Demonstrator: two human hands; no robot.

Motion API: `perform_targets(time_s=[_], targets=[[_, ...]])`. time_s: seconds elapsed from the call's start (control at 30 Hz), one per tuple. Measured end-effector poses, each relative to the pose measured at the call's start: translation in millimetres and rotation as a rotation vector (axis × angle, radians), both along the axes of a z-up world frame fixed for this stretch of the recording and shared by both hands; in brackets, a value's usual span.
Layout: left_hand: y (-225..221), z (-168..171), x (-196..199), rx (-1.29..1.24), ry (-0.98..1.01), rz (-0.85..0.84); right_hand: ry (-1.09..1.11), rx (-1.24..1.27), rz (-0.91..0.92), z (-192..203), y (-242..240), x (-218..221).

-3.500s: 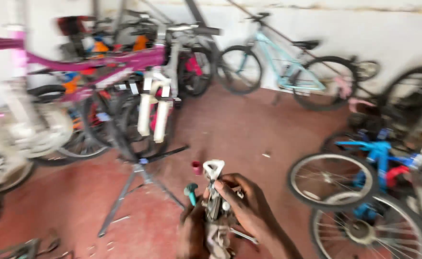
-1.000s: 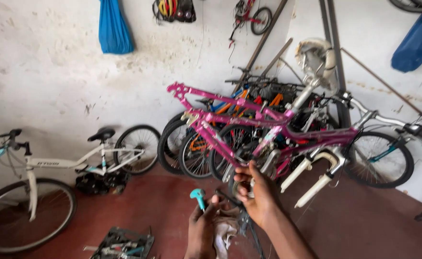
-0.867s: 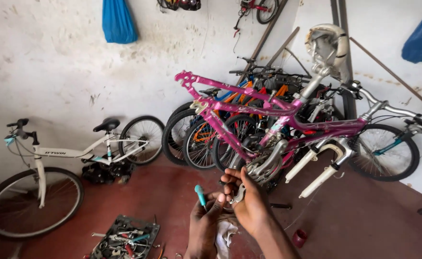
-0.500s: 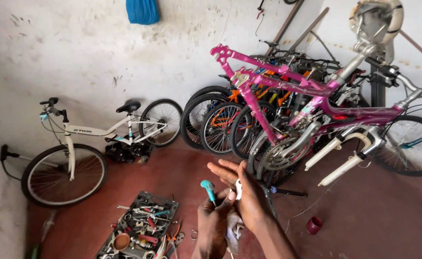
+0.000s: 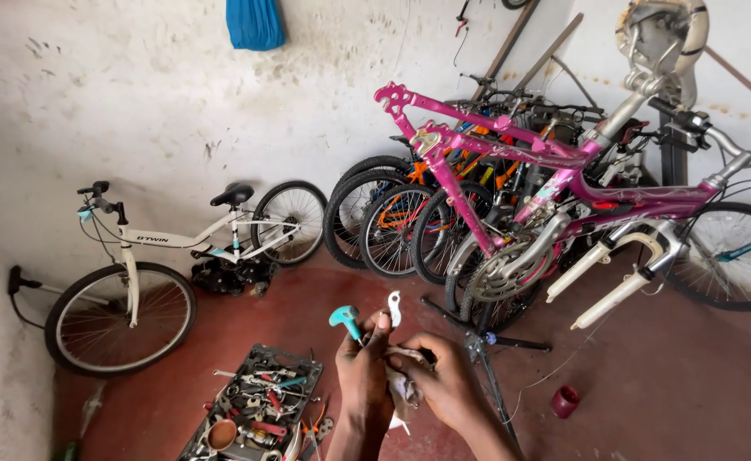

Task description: Cleaning a pink bicycle frame using a white cloth and a small hand tool to reach tight spots.

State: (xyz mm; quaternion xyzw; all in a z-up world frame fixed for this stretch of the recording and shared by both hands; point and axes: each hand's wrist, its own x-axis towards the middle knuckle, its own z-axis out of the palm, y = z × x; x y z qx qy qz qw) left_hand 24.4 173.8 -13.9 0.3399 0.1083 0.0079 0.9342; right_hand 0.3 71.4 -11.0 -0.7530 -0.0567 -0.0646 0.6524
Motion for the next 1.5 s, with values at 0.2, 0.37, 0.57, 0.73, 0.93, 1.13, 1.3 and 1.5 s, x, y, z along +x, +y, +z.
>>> perform_targets(time_s=[0.2,0.37,0.57,0.73,0.93,1.13,1.3,1.5], targets=[[-22.4,9.1,-2.0,0.068,0.122,0.031,0.023,-0.276,-0.423,15.6,-31.0,0.0],[-48.5,10.0,8.0,-0.001,0.108,0.111,-0.149,-0.012,-0.218,12.1,-50.4,23.2],[-78.7,-13.5,13.1,0.051,0.078,0.143,-0.423,-0.412,-0.152,8.0,-58.1,47.4],[-96.0,-20.7,8.3,0.210,0.110,0.226,-0.453,-0.574,-0.290,-28.0,-64.4,82.1],[-90.1,-12.8,1.8,0.282,0.187,0.217,-0.144,-0.401,-0.434,-23.2,-60.4,84.5],[-49.0,7.5,-6.2,0.118,0.091,0.188,0.153,-0.364,-0.338,-5.4,-53.3,67.5],[-31.0,16.9,-1.7,0.107,0.096,0.143,0.153,-0.172,-0.392,12.2,-33.8,47.0],[-26.8,10.4,8.4,0.194,0.136,0.162,0.244,0.426,-0.196,43.9,-5.0,23.3]])
